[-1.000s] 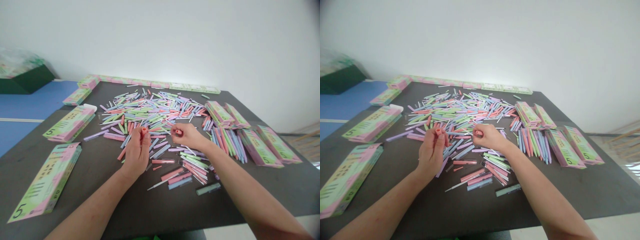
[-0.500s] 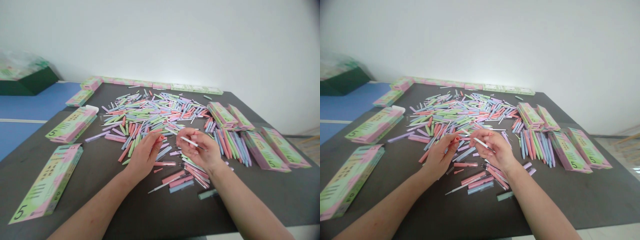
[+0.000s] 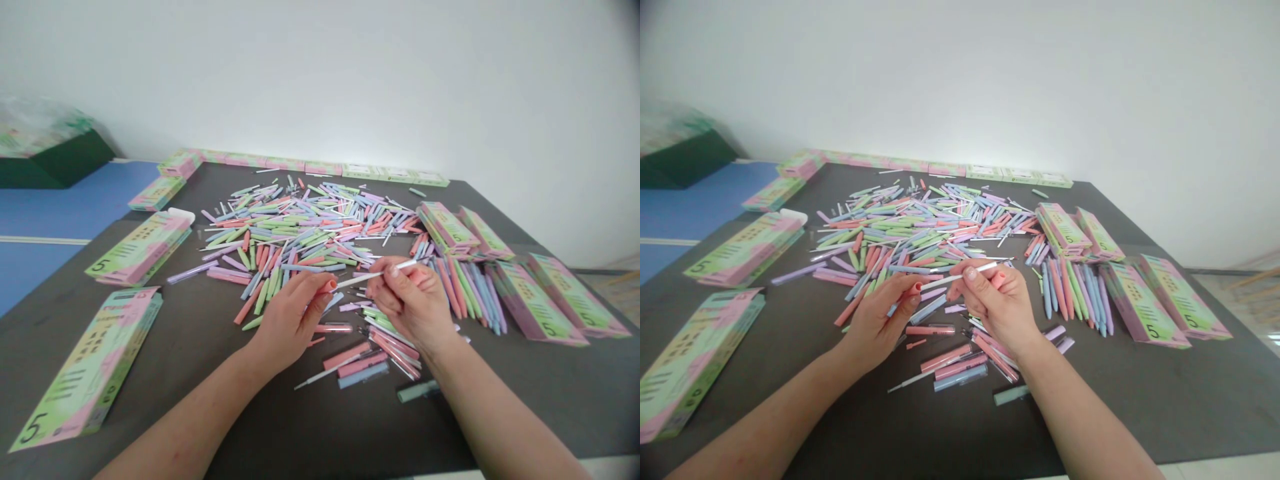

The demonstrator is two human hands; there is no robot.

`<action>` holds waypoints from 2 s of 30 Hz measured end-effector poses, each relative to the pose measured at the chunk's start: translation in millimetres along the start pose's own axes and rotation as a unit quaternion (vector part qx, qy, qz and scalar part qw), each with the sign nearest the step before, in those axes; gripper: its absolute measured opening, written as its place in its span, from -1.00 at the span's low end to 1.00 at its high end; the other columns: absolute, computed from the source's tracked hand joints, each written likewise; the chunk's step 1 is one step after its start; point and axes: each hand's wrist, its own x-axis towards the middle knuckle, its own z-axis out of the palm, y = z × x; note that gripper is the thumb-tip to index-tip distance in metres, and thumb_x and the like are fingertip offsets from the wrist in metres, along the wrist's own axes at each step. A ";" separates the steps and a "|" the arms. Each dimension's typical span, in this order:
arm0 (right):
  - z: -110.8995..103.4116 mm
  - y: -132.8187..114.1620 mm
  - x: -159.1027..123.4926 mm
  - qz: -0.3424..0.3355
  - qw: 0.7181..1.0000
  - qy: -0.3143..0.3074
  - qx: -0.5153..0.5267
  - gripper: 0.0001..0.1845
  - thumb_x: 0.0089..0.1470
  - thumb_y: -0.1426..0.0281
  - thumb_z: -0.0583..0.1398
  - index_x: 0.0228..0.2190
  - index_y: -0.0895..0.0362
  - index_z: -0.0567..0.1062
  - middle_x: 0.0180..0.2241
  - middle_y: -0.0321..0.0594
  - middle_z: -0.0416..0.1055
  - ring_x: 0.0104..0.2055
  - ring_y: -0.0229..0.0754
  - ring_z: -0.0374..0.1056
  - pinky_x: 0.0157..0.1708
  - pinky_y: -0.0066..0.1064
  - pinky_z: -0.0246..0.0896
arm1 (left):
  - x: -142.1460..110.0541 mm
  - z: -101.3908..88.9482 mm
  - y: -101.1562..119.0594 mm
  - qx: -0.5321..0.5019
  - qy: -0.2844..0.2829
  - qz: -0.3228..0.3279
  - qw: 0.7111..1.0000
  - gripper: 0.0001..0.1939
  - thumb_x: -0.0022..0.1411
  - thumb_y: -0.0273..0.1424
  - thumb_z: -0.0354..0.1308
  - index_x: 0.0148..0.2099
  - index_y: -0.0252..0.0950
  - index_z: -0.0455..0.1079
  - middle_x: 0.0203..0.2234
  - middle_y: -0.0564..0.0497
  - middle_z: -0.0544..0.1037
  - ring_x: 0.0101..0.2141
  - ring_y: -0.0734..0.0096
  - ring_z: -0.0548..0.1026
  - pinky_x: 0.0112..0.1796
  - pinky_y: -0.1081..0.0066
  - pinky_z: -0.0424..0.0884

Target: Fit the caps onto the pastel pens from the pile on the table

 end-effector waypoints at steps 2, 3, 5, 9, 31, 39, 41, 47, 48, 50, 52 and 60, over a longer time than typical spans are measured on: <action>-0.6 0.9 -0.3 -0.005 1.000 0.002 -0.021 -0.83 0.10 0.32 0.25 -0.32 0.18 0.57 -0.61 -0.24 0.45 -0.73 -0.50 -0.09 -0.72 -0.54 -0.32 | -0.2 0.1 0.3 0.000 -0.002 0.002 1.000 -0.77 0.36 -0.44 -0.02 0.03 -0.27 0.33 -0.19 -0.05 0.49 -0.17 0.38 0.44 -0.15 0.45 0.32; -1.0 1.5 -0.7 -0.005 0.999 0.001 -0.031 -0.83 0.11 0.33 0.25 -0.31 0.18 0.57 -0.62 -0.24 0.44 -0.73 -0.49 -0.08 -0.71 -0.53 -0.31 | -0.4 0.1 0.6 0.002 -0.004 0.002 1.000 -0.77 0.36 -0.44 -0.02 0.04 -0.27 0.32 -0.19 -0.06 0.49 -0.16 0.37 0.44 -0.15 0.44 0.33; -1.5 2.8 -1.6 0.002 0.999 -0.008 -0.054 -0.83 0.12 0.32 0.24 -0.30 0.17 0.57 -0.60 -0.24 0.45 -0.72 -0.48 -0.08 -0.71 -0.51 -0.31 | -0.6 -0.1 1.6 0.006 -0.012 0.003 1.000 -0.76 0.35 -0.43 -0.01 0.04 -0.27 0.32 -0.17 -0.08 0.50 -0.15 0.35 0.45 -0.14 0.42 0.34; 2.0 4.4 -2.2 0.008 0.992 -0.026 -0.126 -0.81 0.12 0.29 0.24 -0.37 0.17 0.56 -0.56 -0.26 0.44 -0.69 -0.45 -0.03 -0.69 -0.48 -0.28 | -1.1 -0.2 4.4 0.002 -0.045 -0.007 0.999 -0.74 0.35 -0.40 -0.02 0.05 -0.26 0.33 -0.13 -0.10 0.52 -0.13 0.30 0.48 -0.13 0.39 0.37; 18.6 18.2 12.9 0.131 0.986 -0.076 -0.065 -0.66 0.02 0.16 0.28 -0.48 0.21 0.46 -0.67 -0.47 0.04 -0.69 -0.49 -0.18 -0.70 -0.53 -0.36 | -1.4 5.5 -0.1 -0.152 -0.083 -0.127 0.977 -0.74 0.39 -0.27 -0.10 0.00 -0.25 0.27 -0.42 0.05 0.41 -0.41 0.43 0.39 -0.32 0.42 0.33; -5.6 22.9 35.2 0.013 0.959 0.008 -0.282 -0.74 0.09 0.24 0.20 -0.27 0.16 0.54 -0.60 -0.39 0.23 -0.64 -0.39 0.03 -0.64 -0.51 -0.11 | 5.4 2.8 -0.3 -0.331 0.005 -0.206 0.921 -0.76 0.37 -0.18 -0.07 -0.25 -0.23 0.20 -0.65 0.24 0.09 -0.70 0.65 0.02 -0.68 0.58 -0.05; -12.5 29.0 40.2 -0.030 0.911 -0.019 -0.411 -0.83 0.07 0.36 0.19 -0.37 0.16 0.57 -0.51 -0.30 0.40 -0.49 -0.29 0.26 -0.46 -0.46 0.13 | 6.6 2.4 1.9 -0.355 0.023 -0.207 0.911 -0.78 0.36 -0.19 -0.05 -0.25 -0.23 0.20 -0.66 0.24 0.09 -0.71 0.66 0.02 -0.69 0.60 -0.07; -16.0 47.7 40.5 -0.055 0.764 -0.185 -0.615 -0.70 0.02 0.59 0.09 -0.28 0.18 0.59 -0.20 -0.10 0.52 -0.17 -0.13 0.41 -0.13 -0.36 0.22 | 7.0 2.9 2.1 -0.371 0.060 -0.204 0.904 -0.80 0.34 -0.23 -0.03 -0.25 -0.24 0.23 -0.64 0.23 0.15 -0.71 0.69 0.04 -0.71 0.63 -0.05; -15.5 49.2 39.5 -0.048 0.748 -0.194 -0.633 -0.69 0.02 0.59 0.08 -0.28 0.17 0.59 -0.19 -0.10 0.51 -0.16 -0.13 0.40 -0.13 -0.36 0.22 | 6.9 2.9 1.7 -0.372 0.063 -0.205 0.903 -0.80 0.34 -0.22 -0.02 -0.26 -0.24 0.23 -0.64 0.23 0.15 -0.71 0.69 0.04 -0.71 0.63 -0.05; -14.9 50.3 37.1 -0.039 0.726 -0.207 -0.655 -0.69 0.03 0.58 0.08 -0.29 0.16 0.59 -0.19 -0.12 0.50 -0.17 -0.13 0.41 -0.14 -0.37 0.21 | 6.9 2.9 1.3 -0.377 0.065 -0.205 0.901 -0.79 0.34 -0.21 -0.02 -0.27 -0.24 0.22 -0.64 0.24 0.15 -0.71 0.69 0.04 -0.71 0.64 -0.05; -15.0 49.7 34.6 -0.040 0.717 -0.212 -0.663 -0.68 0.03 0.58 0.07 -0.29 0.14 0.59 -0.21 -0.13 0.49 -0.20 -0.13 0.41 -0.16 -0.37 0.21 | 7.1 2.8 1.4 -0.380 0.065 -0.207 0.899 -0.78 0.33 -0.21 -0.01 -0.27 -0.24 0.21 -0.64 0.24 0.15 -0.71 0.69 0.04 -0.71 0.64 -0.05; -19.9 46.3 43.7 -0.048 0.720 -0.181 -0.668 -0.69 0.06 0.56 0.09 -0.26 0.16 0.59 -0.25 -0.12 0.52 -0.21 -0.12 0.42 -0.19 -0.38 0.21 | 7.0 3.2 1.0 -0.377 0.069 -0.209 0.900 -0.79 0.33 -0.22 -0.02 -0.28 -0.24 0.22 -0.65 0.24 0.15 -0.72 0.69 0.05 -0.72 0.64 -0.05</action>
